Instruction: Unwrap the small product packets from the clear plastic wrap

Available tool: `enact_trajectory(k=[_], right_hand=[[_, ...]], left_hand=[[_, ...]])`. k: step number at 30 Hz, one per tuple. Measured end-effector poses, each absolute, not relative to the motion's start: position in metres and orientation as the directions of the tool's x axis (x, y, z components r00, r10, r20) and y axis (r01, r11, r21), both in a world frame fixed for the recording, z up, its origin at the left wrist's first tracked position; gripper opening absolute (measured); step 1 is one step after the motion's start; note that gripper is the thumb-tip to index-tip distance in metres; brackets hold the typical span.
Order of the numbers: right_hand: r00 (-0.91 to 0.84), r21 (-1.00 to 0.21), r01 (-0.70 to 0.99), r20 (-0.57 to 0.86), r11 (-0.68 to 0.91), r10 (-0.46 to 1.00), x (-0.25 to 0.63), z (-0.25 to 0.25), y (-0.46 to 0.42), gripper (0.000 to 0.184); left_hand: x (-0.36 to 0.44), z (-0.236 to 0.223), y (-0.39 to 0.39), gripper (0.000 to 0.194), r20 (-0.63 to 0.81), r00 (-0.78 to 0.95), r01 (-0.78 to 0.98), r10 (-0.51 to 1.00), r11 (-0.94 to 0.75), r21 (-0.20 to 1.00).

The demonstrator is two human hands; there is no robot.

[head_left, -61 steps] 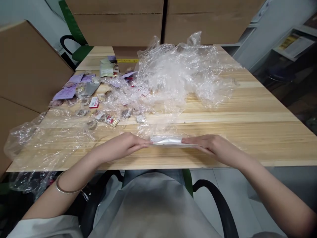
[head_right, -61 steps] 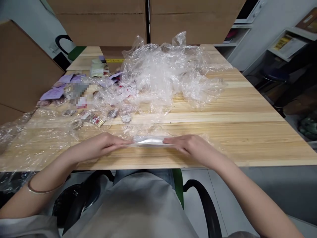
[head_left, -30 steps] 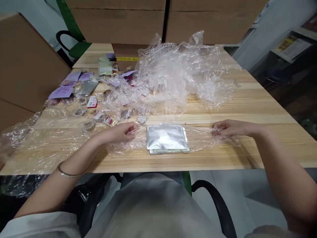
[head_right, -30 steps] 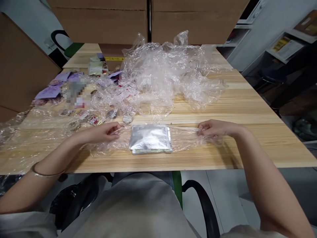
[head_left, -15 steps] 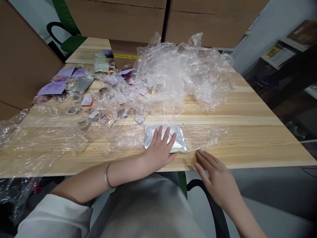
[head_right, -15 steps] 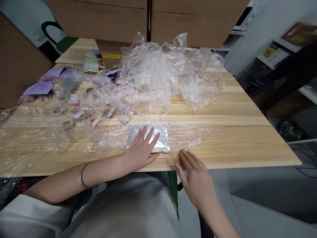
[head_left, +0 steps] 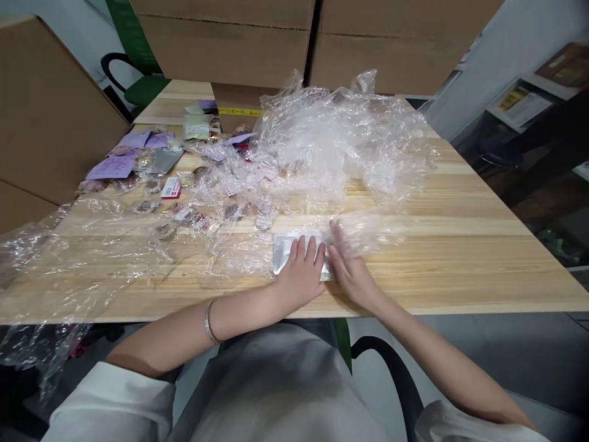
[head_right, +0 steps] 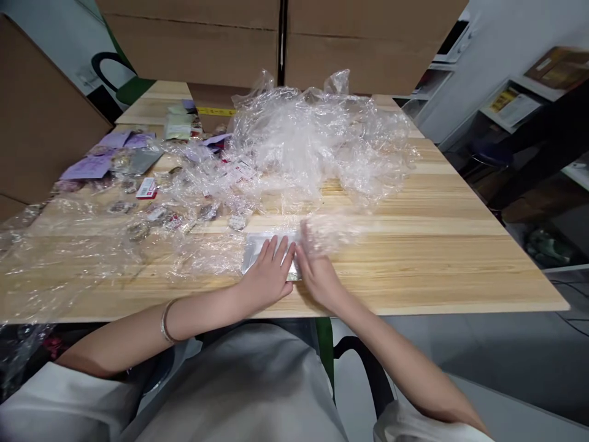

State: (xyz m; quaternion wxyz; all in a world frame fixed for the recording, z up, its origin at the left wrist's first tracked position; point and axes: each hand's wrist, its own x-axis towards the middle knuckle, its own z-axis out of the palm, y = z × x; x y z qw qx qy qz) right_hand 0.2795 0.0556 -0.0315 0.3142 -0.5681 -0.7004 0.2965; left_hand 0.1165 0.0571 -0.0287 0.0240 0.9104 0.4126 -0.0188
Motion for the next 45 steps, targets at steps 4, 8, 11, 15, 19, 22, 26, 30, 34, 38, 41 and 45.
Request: enact_trajectory(k=[4,8,11,15,19,22,26,30,34,38,41,45], right_hand=[[-0.481,-0.658,0.597,0.166,0.460,0.861,0.265,-0.022,0.064,0.063],[-0.678,-0.585,0.534,0.135,0.610,0.723,0.268,-0.014,0.068,0.060],[-0.704,-0.564,0.524,0.133,0.638,0.697,0.269,-0.020,0.069,0.053],[-0.688,-0.463,0.607,0.102,0.646,0.719,0.264,-0.031,0.067,0.051],[-0.692,-0.417,0.628,0.087,0.657,0.717,0.260,-0.031,0.067,0.051],[-0.700,-0.432,0.607,0.106,0.667,0.706,0.259,-0.029,0.069,0.049],[-0.712,-0.498,0.538,0.164,0.680,0.683,0.262,-0.030,0.071,0.044],[-0.729,-0.565,0.444,0.223,0.696,0.647,0.264,-0.032,0.071,0.040],[-0.748,-0.558,0.441,0.204,0.703,0.631,0.264,-0.030,0.069,0.041],[-0.703,-0.578,0.481,0.196,0.659,0.684,0.265,-0.037,0.067,0.042],[-0.551,-0.718,0.472,0.212,0.511,0.807,0.268,-0.047,0.066,0.046],[-0.331,-0.893,0.383,0.105,0.235,0.938,0.274,-0.047,0.061,0.038]], left_hand=[[0.115,-0.039,0.060,0.057,0.021,0.711,0.700,0.703,-0.711,0.070],[0.108,-0.047,0.056,0.030,0.145,0.819,0.555,0.555,-0.831,0.043],[0.093,-0.039,0.040,0.026,0.288,0.881,0.407,0.376,-0.911,-0.057],[0.057,-0.018,0.007,0.023,0.512,0.789,0.332,0.338,-0.937,0.107],[0.020,-0.007,-0.013,0.030,0.015,0.339,0.407,0.941,-0.161,0.899],[0.006,-0.004,-0.011,0.039,-0.519,0.223,0.124,0.825,0.504,0.855],[0.004,-0.001,0.002,0.046,-0.613,0.164,-0.059,0.773,0.628,0.776],[0.012,-0.003,0.012,0.041,-0.462,0.070,0.126,0.884,0.451,0.883],[0.027,-0.012,0.021,0.029,0.098,-0.006,0.522,0.995,-0.081,0.849],[0.052,-0.026,0.030,0.036,0.363,0.394,0.590,0.844,-0.535,0.604],[0.069,-0.038,0.039,0.051,0.347,0.639,0.534,0.686,-0.721,0.441],[0.077,-0.042,0.047,0.055,0.237,0.709,0.578,0.664,-0.740,0.343]])
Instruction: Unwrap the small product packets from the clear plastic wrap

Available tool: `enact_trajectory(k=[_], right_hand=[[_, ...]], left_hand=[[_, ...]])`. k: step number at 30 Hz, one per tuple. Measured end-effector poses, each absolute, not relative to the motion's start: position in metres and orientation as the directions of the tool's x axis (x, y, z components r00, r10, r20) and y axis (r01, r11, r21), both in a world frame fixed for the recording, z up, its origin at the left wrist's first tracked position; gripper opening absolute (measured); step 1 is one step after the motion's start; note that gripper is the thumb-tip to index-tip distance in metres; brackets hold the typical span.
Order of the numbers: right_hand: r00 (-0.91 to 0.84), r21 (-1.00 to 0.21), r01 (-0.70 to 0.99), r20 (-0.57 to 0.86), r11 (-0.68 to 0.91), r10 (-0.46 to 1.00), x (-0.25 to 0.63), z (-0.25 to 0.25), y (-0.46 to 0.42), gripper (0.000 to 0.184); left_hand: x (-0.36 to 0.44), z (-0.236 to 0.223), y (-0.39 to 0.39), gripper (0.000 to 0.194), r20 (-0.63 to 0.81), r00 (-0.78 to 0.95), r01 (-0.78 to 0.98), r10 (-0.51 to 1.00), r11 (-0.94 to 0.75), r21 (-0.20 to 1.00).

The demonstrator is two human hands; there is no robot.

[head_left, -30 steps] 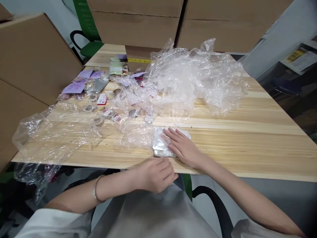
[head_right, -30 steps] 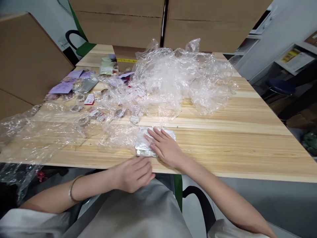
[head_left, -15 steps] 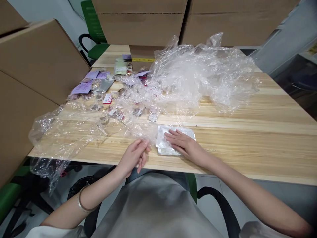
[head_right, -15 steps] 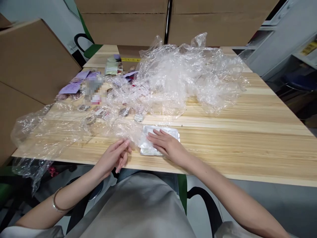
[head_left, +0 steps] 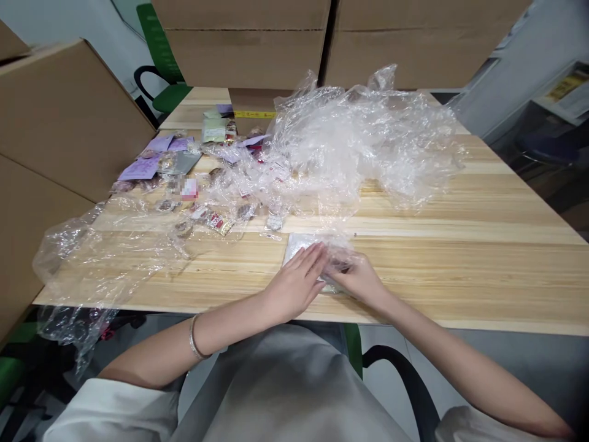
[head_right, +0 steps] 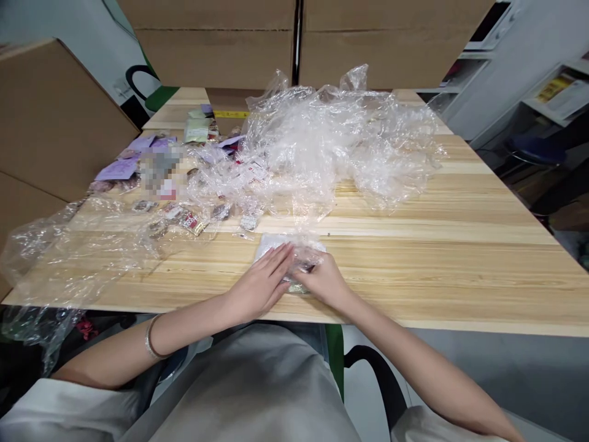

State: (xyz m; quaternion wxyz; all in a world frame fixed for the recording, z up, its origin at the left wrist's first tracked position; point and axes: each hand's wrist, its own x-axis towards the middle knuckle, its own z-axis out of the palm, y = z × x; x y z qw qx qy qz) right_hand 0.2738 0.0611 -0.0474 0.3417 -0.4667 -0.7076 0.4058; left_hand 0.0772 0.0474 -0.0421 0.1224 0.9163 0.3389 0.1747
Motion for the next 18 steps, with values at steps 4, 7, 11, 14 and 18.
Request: enact_trajectory(k=[4,7,11,14,18], right_hand=[[-0.232,-0.914,0.312,0.192,0.260,0.954,0.280,-0.034,0.056,0.060],[-0.432,-0.778,0.404,0.300,0.480,0.850,0.285,-0.028,0.054,0.068],[-0.731,-0.465,0.482,0.253,0.742,0.634,0.296,-0.033,0.045,0.069],[-0.749,-0.357,0.540,0.210,0.762,0.629,0.306,-0.038,0.036,0.079],[-0.749,-0.305,0.565,0.202,0.767,0.632,0.312,-0.037,0.030,0.083]], left_hand=[[0.076,-0.035,0.048,0.061,0.195,0.731,0.590,0.654,-0.749,0.302],[0.075,-0.033,0.047,0.066,0.180,0.744,0.585,0.643,-0.758,0.290],[0.074,-0.036,0.050,0.069,0.184,0.767,0.559,0.614,-0.781,0.277],[0.070,-0.035,0.056,0.066,0.212,0.797,0.521,0.565,-0.822,0.230],[0.056,-0.023,0.065,0.053,0.202,0.847,0.461,0.491,-0.869,0.178]])
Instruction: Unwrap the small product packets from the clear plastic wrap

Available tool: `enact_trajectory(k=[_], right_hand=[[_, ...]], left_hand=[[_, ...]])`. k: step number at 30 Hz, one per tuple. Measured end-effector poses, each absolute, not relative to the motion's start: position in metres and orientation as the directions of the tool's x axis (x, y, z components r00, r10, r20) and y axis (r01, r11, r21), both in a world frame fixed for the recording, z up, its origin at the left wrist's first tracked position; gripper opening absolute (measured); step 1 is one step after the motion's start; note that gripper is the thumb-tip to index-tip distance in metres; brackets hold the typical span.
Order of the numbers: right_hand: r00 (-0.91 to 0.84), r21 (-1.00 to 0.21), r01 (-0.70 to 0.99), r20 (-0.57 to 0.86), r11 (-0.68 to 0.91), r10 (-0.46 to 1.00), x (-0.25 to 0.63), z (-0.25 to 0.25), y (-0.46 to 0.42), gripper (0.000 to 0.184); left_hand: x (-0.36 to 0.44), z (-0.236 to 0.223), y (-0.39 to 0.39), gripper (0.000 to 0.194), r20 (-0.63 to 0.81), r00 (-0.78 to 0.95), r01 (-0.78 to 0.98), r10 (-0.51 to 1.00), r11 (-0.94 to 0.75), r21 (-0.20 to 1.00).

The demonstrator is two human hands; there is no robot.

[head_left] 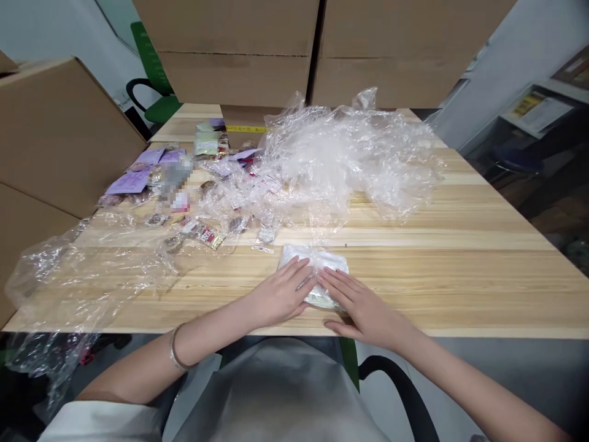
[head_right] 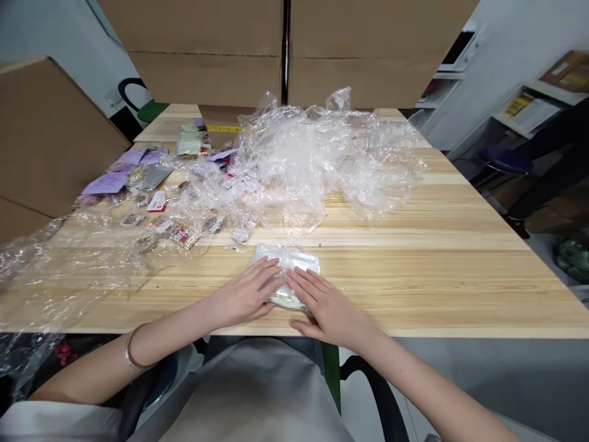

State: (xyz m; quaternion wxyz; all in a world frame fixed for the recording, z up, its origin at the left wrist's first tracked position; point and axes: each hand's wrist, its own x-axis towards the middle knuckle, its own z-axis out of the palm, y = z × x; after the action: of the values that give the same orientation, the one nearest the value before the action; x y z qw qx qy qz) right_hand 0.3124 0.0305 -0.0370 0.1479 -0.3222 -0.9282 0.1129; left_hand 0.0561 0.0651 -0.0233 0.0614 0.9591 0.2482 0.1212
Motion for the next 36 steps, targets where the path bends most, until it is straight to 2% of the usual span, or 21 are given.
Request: enact_trajectory(k=[3,6,9,13,16,18,21,24,26,28,31,36], right_hand=[[-0.743,-0.302,0.551,0.246,0.778,0.622,0.312,-0.035,0.032,0.083],[-0.742,-0.318,0.522,0.289,0.792,0.605,0.312,-0.035,0.036,0.085],[-0.702,-0.390,0.498,0.343,0.775,0.624,0.318,-0.036,0.041,0.078],[-0.581,-0.583,0.444,0.391,0.681,0.714,0.336,-0.033,0.042,0.057],[-0.397,-0.724,0.460,0.351,0.515,0.848,0.360,-0.020,0.040,0.036],[-0.204,-0.785,0.499,0.305,0.367,0.930,0.386,-0.008,0.044,0.026],[0.213,-0.826,0.553,0.267,0.110,0.940,0.438,0.012,0.073,0.030],[0.557,-0.759,0.641,0.359,-0.113,0.749,0.493,0.032,0.133,0.040],[0.589,-0.602,0.754,0.446,-0.261,0.674,0.521,0.045,0.187,0.040],[0.561,-0.364,0.825,0.446,-0.431,0.697,0.537,0.056,0.246,0.044],[0.509,-0.244,0.861,0.417,-0.447,0.753,0.542,0.065,0.331,0.039],[0.369,-0.123,0.929,0.343,-0.348,0.864,0.533,0.051,0.425,0.036]], left_hand=[[0.045,-0.014,0.074,0.063,0.129,0.879,0.432,0.458,-0.882,0.187],[0.041,-0.011,0.083,0.074,0.061,0.889,0.424,0.453,-0.867,0.261],[0.044,-0.008,0.087,0.059,0.094,0.890,0.386,0.446,-0.848,0.363],[0.059,0.008,0.084,0.037,0.215,0.822,0.361,0.527,-0.775,0.519],[0.068,0.021,0.083,0.035,0.260,0.719,0.371,0.644,-0.673,0.640],[0.070,0.025,0.085,0.036,0.310,0.643,0.372,0.700,-0.640,0.672],[0.070,0.023,0.090,0.032,0.373,0.558,0.401,0.742,-0.634,0.661],[0.071,0.016,0.094,0.027,0.391,0.553,0.422,0.736,-0.652,0.630],[0.073,0.012,0.096,0.026,0.410,0.571,0.417,0.711,-0.682,0.601],[0.075,0.007,0.098,0.027,0.435,0.584,0.409,0.686,-0.711,0.572],[0.076,0.000,0.104,0.028,0.476,0.567,0.406,0.672,-0.731,0.548],[0.073,-0.003,0.119,0.029,0.478,0.555,0.449,0.681,-0.729,0.517]])
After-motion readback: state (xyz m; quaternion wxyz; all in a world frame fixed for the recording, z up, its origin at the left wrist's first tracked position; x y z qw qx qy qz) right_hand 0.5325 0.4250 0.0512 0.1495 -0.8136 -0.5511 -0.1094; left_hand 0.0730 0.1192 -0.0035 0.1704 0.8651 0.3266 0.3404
